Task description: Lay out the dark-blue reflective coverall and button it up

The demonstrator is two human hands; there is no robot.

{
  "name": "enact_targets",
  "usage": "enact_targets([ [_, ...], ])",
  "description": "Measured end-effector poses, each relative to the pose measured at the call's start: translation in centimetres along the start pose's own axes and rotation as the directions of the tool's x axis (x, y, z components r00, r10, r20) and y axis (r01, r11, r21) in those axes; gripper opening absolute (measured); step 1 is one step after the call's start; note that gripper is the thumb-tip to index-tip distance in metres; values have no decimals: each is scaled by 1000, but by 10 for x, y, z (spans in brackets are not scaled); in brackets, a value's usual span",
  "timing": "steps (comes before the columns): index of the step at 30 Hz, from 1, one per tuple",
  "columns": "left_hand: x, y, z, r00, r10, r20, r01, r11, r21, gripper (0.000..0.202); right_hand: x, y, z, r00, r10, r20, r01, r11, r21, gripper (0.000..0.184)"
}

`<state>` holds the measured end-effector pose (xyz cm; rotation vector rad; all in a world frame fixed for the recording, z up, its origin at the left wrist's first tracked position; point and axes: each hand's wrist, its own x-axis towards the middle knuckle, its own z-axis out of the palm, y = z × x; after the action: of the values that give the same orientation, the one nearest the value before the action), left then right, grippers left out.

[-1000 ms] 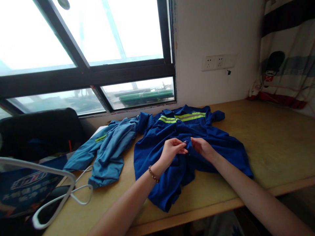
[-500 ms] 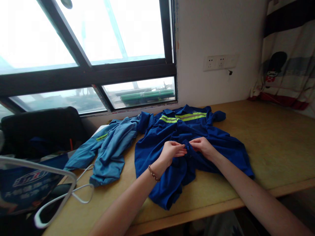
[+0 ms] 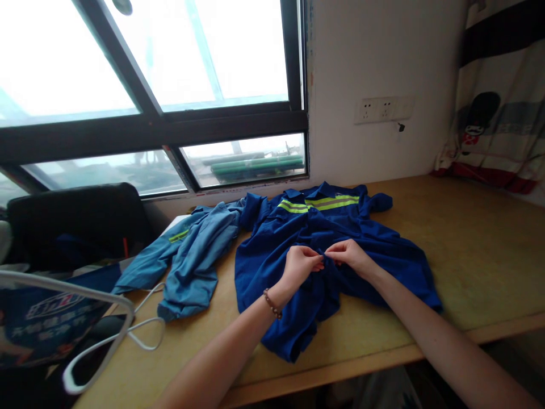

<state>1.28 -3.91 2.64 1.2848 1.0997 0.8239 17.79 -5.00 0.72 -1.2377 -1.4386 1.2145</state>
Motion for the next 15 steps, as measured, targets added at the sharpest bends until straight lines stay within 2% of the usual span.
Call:
enact_targets([
  [4, 0, -2, 1, 1000, -5, -6, 4, 997, -78, 13, 1, -2, 0, 999, -42, 4, 42, 993, -113, 28],
  [7, -2, -4, 2, 1000, -11, 19, 14, 984, -177, 18, 1, 0, 2, 990, -139, -22, 131, 965, -227, 23],
  [11, -4, -9, 5, 1000, -2, 27, 9, 970, -244, 25, -3, 1, 8, 953, -294, -72, 237, 872, -428, 14],
  [15, -2, -13, 7, 996, -65, -54, 45, 948, -315, 21, -8, -2, 14, 923, -382, -55, 296, 792, -534, 10],
])
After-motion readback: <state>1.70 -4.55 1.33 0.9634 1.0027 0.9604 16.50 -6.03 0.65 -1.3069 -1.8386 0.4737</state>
